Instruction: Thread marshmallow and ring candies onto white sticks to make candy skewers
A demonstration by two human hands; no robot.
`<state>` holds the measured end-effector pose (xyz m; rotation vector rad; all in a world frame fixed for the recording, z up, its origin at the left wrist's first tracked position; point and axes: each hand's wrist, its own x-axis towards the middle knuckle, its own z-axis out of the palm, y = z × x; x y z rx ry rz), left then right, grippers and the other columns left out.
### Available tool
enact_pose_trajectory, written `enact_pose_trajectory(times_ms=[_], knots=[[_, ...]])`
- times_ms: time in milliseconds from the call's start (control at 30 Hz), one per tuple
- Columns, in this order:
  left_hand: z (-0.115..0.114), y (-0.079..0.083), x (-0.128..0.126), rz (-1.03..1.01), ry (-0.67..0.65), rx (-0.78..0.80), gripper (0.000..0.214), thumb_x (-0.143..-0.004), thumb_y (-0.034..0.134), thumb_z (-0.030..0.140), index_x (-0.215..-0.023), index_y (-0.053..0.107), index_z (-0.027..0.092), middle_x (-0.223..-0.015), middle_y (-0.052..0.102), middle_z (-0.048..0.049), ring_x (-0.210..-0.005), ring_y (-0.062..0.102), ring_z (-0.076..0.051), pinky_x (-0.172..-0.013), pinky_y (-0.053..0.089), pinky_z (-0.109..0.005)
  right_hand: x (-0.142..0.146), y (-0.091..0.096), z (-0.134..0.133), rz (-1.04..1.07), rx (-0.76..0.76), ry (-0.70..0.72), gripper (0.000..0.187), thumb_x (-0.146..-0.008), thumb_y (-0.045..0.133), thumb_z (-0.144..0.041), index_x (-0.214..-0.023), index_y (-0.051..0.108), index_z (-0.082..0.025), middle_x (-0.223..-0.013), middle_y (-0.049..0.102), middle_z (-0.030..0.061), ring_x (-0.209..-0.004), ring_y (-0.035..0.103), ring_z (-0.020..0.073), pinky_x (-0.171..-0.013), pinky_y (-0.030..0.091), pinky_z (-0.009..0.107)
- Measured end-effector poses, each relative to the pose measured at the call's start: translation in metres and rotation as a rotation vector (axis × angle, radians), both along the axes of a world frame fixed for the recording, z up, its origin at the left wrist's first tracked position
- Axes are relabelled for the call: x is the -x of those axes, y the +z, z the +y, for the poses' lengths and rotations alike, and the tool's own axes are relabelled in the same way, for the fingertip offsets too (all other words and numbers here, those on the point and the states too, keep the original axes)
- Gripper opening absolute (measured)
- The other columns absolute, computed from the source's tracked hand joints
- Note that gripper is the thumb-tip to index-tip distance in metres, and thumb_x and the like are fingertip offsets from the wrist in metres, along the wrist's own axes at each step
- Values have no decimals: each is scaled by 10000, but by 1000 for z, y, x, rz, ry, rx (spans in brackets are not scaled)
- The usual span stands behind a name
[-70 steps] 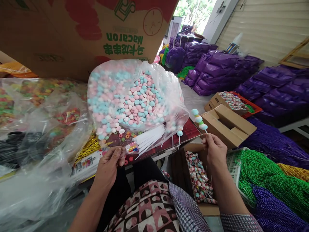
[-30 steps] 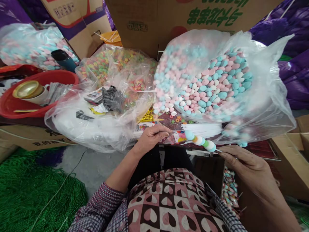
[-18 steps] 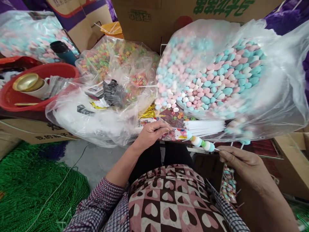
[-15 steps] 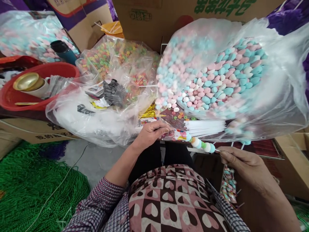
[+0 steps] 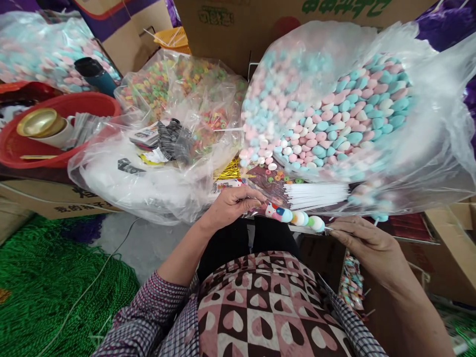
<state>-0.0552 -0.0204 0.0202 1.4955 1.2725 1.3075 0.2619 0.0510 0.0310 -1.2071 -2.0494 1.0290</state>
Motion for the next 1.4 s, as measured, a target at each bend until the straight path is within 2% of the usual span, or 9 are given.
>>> enact_pose_trajectory(times_ms=[233,333,433,567,700,933,1033,1200,1400], knots=[[-3,3,2,-11,-49,41,190,-876,627,317,-908,754,180,-899,762,-62,-823,689,-156,-746,521,-247,-1,-5,-4,-18,172,-86,300,-728,752,-509,-779,786,-215,-805,753,76,-769,683,242,-720,557,340],[-4,2,2,-7,-43,67,204,-874,629,337,-914,751,177,-866,753,-51,-773,673,-142,-704,507,-233,-1,-7,-6,-49,174,-46,321,-731,738,-536,-780,780,-222,-808,755,71,-770,683,235,-714,554,341],[-4,-2,3,4,-50,81,222,-864,642,351,-938,750,171,-857,752,-49,-734,657,-133,-672,497,-226,-1,-8,-7,-59,161,-3,360,-762,692,-583,-789,761,-231,-690,701,39,-623,624,181,-567,514,293],[-4,-8,5,-50,-54,90,266,-859,648,383,-984,745,169,-986,756,-77,-848,675,-163,-756,520,-258,0,-5,-7,-76,169,76,423,-833,599,-613,-850,742,-216,-521,543,-19,-469,488,130,-437,413,256],[-3,-11,5,-94,-77,99,282,-860,648,390,-1031,737,184,-968,749,-66,-823,664,-148,-739,513,-245,5,-7,-8,-85,99,137,382,-834,612,-589,-806,745,-231,-545,604,-6,-513,563,146,-513,486,273],[-4,-8,4,-119,-138,140,311,-859,651,387,-1086,717,185,-733,673,-7,-611,559,-91,-606,453,-209,11,-21,-14,-7,144,-9,300,-767,704,-523,-812,742,-229,-771,751,45,-711,687,204,-714,560,337],[-5,-3,4,-150,-138,152,315,-854,662,389,-1086,717,183,-674,628,7,-580,528,-83,-585,432,-204,12,-23,-18,3,182,-7,298,-777,696,-515,-788,726,-219,-700,716,25,-669,652,184,-665,527,304],[-6,2,2,-241,-111,184,291,-840,689,369,-1067,725,190,-710,630,-5,-575,531,-78,-581,436,-208,18,-21,-22,-1,268,65,385,-847,604,-572,-777,702,-206,-509,509,-34,-500,471,130,-505,391,255],[-4,-1,3,-504,-132,377,374,-781,743,439,-1049,714,180,-693,646,-3,-468,478,-55,-446,379,-195,33,-25,-28,36,372,136,440,-858,559,-622,-792,686,-207,-499,474,-42,-493,430,127,-520,365,258]])
